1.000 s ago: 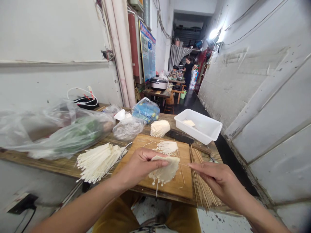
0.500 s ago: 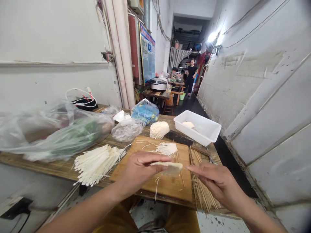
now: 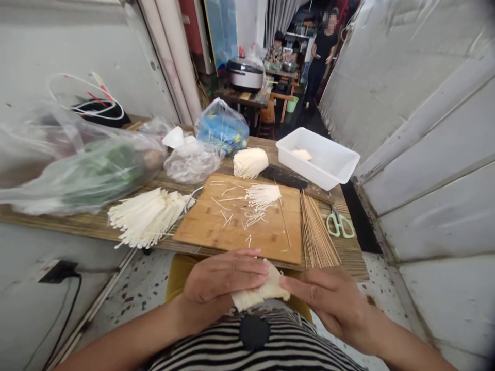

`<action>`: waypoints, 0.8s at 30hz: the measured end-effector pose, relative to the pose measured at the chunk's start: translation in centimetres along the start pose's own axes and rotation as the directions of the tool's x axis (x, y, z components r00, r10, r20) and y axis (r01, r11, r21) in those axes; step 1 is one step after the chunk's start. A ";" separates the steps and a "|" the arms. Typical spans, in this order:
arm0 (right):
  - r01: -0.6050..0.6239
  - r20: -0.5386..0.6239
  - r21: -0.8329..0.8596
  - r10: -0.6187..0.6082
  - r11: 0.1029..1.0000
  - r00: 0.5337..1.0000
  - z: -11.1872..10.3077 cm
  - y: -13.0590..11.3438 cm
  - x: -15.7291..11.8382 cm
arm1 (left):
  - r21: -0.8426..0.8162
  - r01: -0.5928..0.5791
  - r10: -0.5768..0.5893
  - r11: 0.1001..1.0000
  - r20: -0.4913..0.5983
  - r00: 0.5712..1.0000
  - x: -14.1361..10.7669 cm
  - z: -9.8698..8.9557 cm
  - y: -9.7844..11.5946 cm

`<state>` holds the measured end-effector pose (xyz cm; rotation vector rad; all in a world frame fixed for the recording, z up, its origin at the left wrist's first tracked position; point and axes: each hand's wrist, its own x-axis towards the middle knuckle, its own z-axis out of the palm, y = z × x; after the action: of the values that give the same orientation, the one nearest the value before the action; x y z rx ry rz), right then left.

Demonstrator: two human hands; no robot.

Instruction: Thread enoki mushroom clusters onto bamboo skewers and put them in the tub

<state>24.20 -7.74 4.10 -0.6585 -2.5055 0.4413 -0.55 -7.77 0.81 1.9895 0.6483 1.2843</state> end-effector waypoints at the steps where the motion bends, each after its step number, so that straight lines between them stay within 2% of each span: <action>1: 0.001 -0.009 0.000 -0.001 1.000 1.000 0.3 -0.1 -0.1 | -0.003 -0.004 0.004 1.000 -0.012 1.000 -0.5 0.2 -0.2; 5: 0.014 -0.022 -0.012 -0.014 1.000 1.000 1.0 -0.3 -0.4 | 0.003 0.007 -0.007 1.000 -0.022 1.000 -1.7 0.3 -0.5; 14: 0.023 0.044 -0.039 -0.021 0.999 0.999 1.9 -0.4 -1.4 | 0.065 -0.052 0.051 0.997 0.020 0.999 -1.9 -0.8 0.4; 19: 0.027 0.089 -0.038 -0.023 0.999 0.996 1.7 -1.0 -1.5 | 0.051 -0.057 0.058 0.997 -0.005 0.998 -2.5 -0.8 0.8; 24: -0.001 0.187 0.022 -0.003 1.000 0.982 0.9 -1.5 -1.0 | 0.023 -0.007 0.007 1.000 -0.016 1.000 -2.9 -0.7 1.1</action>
<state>23.87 -9.67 3.59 -0.6330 -2.6727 0.5519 -2.27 -10.35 0.11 2.0030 0.6671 1.3038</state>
